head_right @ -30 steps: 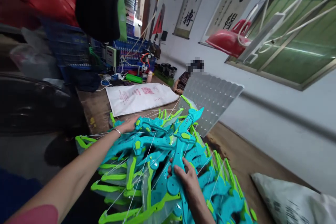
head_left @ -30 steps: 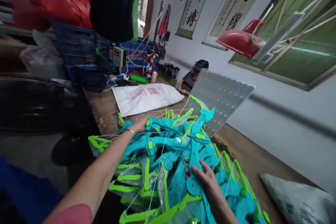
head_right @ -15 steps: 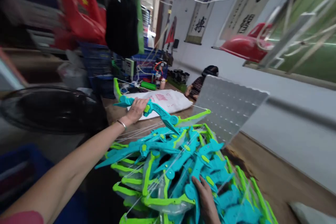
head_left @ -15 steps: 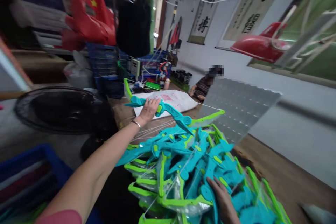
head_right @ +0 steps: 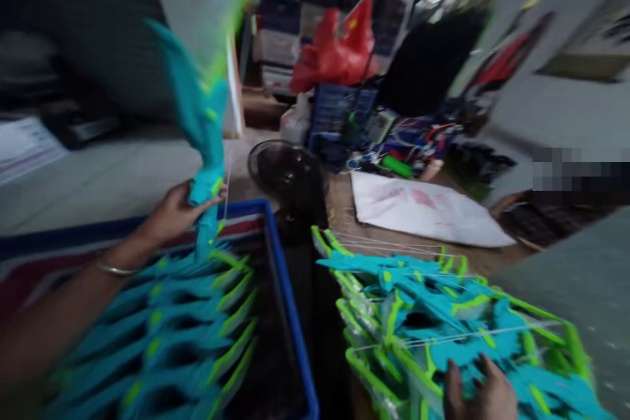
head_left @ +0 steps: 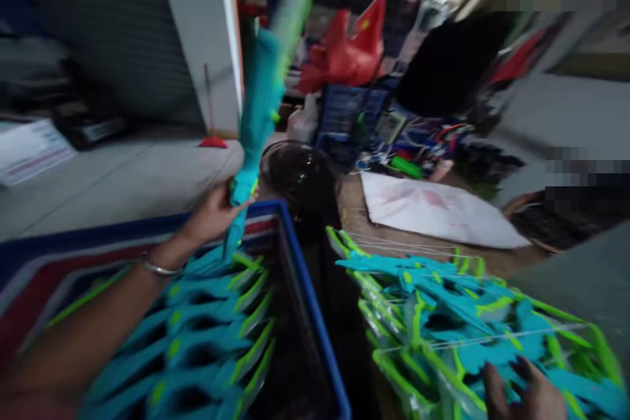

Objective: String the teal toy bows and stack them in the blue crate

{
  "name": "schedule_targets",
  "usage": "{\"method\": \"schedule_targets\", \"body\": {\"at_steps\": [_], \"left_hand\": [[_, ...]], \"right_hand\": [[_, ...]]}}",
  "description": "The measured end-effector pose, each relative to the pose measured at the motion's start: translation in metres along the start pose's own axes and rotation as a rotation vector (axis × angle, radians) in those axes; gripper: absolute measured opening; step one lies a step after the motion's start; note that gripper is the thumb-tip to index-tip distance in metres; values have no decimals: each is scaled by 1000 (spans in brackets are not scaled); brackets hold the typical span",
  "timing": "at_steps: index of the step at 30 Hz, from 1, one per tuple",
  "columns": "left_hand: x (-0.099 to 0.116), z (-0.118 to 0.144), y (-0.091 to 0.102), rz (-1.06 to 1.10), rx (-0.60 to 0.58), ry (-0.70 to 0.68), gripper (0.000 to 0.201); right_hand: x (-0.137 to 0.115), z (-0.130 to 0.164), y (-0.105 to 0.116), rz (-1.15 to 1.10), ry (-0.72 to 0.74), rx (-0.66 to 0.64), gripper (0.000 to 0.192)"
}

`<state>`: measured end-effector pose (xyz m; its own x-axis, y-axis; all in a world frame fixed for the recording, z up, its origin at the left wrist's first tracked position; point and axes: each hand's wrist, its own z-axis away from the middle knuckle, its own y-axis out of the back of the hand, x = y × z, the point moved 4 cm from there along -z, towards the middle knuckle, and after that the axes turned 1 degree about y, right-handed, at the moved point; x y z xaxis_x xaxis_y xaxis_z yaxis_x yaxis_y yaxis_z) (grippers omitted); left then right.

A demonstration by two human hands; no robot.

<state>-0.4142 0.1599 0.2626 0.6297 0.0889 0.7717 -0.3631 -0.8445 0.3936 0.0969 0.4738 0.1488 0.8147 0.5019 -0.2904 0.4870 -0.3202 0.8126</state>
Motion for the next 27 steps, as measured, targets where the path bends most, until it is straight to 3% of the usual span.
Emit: {"method": "schedule_targets", "body": {"at_steps": [2,4,5,8,11,13,15,19,23,27], "left_hand": [[-21,49,55,196,103,197,45],[-37,100,89,308,185,311,48],[-45,126,100,334,222,360,49],[-69,207,111,291,288,541,53],[-91,283,106,185,255,735,57],[-101,329,105,152,209,861,61],[-106,373,109,164,114,983,62],[-95,441,130,285,-224,1148,49],[-99,461,142,73,-555,1041,38],[-142,459,115,-203,-712,915,34]], "right_hand": [[-110,17,5,-229,280,-63,56],[-229,52,4,-486,567,-198,32],[-287,75,-1,-601,702,-332,29],[-425,149,-18,-831,997,-545,49],[-503,219,-58,-742,1120,-862,63],[-518,261,-91,-611,1151,-1126,61],[-511,297,-121,-457,1194,-1292,54],[-464,348,-169,-203,1234,-1384,30],[-421,394,-191,-95,1266,-1479,22],[-404,430,-204,-20,1268,-1488,23]]}}
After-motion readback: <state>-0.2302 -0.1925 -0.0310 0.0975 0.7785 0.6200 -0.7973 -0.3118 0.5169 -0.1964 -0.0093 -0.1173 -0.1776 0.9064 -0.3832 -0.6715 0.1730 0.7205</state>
